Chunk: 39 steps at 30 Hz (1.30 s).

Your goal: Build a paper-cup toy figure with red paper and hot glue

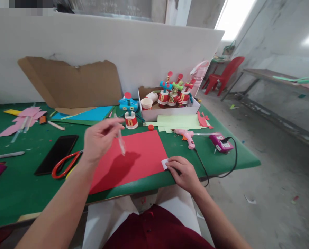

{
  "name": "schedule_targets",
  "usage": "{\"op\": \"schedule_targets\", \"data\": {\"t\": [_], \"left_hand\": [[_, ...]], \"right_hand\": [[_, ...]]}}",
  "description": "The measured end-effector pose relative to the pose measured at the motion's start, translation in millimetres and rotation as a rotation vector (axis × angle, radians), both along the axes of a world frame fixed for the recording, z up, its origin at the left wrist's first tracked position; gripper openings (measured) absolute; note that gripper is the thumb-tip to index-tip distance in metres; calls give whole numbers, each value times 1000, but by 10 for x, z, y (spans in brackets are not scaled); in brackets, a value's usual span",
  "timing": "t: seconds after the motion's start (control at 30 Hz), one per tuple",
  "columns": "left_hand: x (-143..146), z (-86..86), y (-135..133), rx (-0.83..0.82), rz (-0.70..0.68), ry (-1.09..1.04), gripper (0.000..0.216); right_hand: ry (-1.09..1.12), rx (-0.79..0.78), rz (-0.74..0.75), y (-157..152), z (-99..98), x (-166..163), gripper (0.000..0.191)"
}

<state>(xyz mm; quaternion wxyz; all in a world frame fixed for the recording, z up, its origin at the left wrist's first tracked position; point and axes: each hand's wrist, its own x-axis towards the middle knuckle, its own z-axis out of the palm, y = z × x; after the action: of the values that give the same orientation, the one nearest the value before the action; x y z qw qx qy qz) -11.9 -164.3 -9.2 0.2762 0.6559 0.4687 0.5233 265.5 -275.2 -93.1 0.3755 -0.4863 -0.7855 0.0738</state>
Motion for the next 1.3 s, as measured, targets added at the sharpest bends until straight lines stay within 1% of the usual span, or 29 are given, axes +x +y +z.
{"op": "schedule_targets", "data": {"t": [0.1,0.13,0.2,0.23,0.3,0.37,0.43,0.53,0.63,0.77,0.83,0.97,1.03,1.17,1.3], "left_hand": [[279,-86,-42,-449,-283,-340,28],[361,-120,-55,-567,-374,-420,30],[504,-191,-87,-708,-510,-492,35],[568,-227,-105,-734,-535,-485,37],[683,-297,-137,-737,-511,-408,33],[786,-360,-153,-719,-475,-283,28],[878,-413,-151,-684,-504,-159,28],[1001,-473,-127,-662,-557,-47,24],[1098,-521,-110,-664,-567,58,21],[1156,-567,-106,-599,-586,222,25],[1155,-581,-95,-570,-573,245,26],[1129,-585,-42,-492,-489,176,27],[1123,-578,-21,-488,-502,168,26],[1141,-565,-27,-458,-567,239,24],[1169,-573,-51,-423,-577,298,24]], "right_hand": [[5,33,-3,3,-7,-1,16],[6,37,-4,2,-4,-1,16],[5,37,-4,-1,7,-2,16],[5,39,-4,-2,12,-3,16],[7,45,-2,-5,19,-4,16],[14,53,1,-4,20,-4,16],[20,56,2,-2,19,-4,16],[24,55,8,3,23,-4,16],[32,56,14,6,33,-5,17],[34,58,16,4,27,-1,17],[28,52,9,0,13,4,17],[-3,33,-16,-6,-9,10,18],[-7,34,-16,-5,-10,11,18],[4,25,-15,-1,0,13,19],[20,20,-12,-4,7,14,19]]}}
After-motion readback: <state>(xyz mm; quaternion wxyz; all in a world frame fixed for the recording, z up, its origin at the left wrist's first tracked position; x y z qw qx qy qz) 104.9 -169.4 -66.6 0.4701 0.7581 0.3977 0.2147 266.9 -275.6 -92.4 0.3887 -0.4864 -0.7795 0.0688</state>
